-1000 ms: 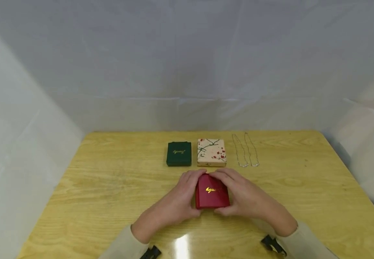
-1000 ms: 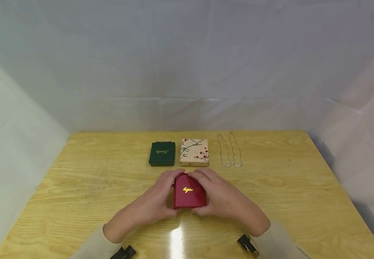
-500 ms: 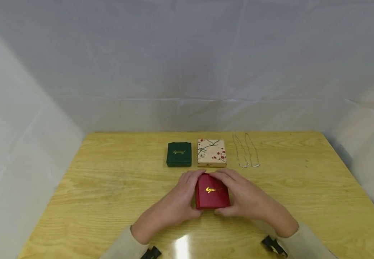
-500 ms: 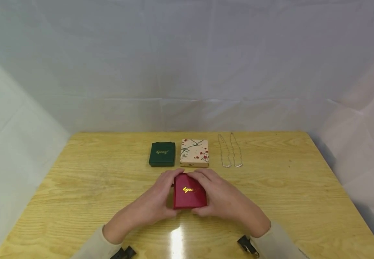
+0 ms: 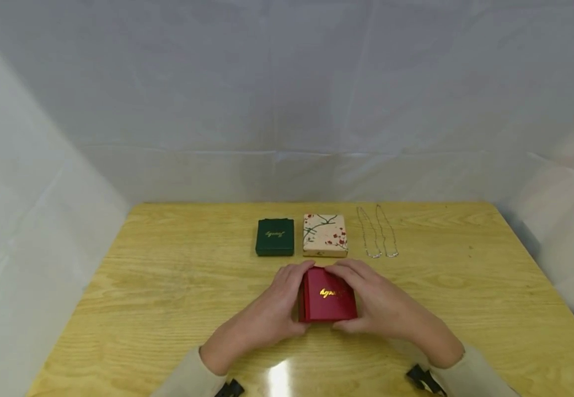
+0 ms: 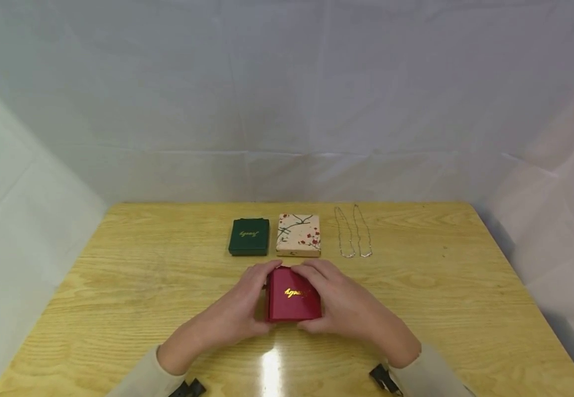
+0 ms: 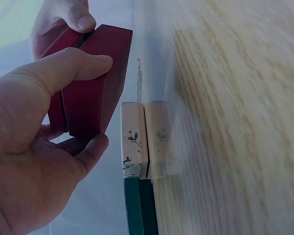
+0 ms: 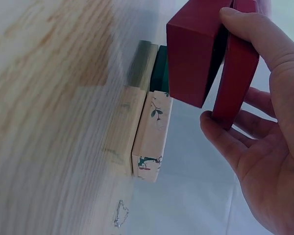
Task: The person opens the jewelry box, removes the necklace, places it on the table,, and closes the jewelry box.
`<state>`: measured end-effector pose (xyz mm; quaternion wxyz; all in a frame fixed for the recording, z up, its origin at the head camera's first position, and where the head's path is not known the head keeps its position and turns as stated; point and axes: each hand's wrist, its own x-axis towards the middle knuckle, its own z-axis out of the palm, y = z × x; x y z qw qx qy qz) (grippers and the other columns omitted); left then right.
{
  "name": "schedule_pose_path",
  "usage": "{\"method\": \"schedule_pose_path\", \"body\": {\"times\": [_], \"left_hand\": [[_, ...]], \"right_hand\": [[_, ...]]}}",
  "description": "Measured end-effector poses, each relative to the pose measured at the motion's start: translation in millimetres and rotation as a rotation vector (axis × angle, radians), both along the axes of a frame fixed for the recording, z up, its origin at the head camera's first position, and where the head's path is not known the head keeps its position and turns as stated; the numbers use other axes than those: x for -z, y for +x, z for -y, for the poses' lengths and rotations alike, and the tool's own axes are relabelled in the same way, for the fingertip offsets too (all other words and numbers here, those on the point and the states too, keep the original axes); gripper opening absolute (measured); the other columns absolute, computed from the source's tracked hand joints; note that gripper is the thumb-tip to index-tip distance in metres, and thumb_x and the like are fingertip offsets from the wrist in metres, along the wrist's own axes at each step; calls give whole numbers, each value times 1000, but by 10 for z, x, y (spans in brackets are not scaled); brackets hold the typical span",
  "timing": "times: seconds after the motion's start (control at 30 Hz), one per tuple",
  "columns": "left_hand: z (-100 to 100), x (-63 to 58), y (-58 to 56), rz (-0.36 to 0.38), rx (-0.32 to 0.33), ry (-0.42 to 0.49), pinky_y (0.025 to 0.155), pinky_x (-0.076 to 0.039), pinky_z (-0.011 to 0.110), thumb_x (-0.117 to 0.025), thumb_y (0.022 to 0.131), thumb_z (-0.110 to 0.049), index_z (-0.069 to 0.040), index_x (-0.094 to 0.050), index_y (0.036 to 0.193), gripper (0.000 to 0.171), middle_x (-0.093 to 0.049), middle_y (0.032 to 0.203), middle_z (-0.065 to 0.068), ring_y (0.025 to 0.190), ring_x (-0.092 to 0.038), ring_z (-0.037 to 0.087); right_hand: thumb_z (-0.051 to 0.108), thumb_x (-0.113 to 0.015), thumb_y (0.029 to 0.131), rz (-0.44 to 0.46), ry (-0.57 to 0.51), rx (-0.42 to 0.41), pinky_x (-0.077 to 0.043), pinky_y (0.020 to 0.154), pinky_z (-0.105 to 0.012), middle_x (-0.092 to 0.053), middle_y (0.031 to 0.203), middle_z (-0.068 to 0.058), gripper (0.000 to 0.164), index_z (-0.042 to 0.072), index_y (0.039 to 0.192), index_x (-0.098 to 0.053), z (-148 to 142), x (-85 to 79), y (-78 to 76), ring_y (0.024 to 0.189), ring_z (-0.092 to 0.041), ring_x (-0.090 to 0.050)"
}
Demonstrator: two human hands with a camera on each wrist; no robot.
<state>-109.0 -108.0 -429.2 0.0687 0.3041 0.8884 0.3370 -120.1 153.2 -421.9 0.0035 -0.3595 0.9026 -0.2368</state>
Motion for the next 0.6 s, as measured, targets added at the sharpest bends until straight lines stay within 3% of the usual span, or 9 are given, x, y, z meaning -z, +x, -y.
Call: {"method": "schedule_pose_path", "body": {"times": [0.6], "left_hand": [[61,98,-28,54,-26,-12,119,-40,44,-96,77,-10,-8,-24,165,114,-44,156,14,142,-41,23]], "right_hand": [[45,-98,73,27,46,93,-53,105,-48,-49,153,-5,99,13,155,-50,-353,-35,72,138,-27,-52]]}}
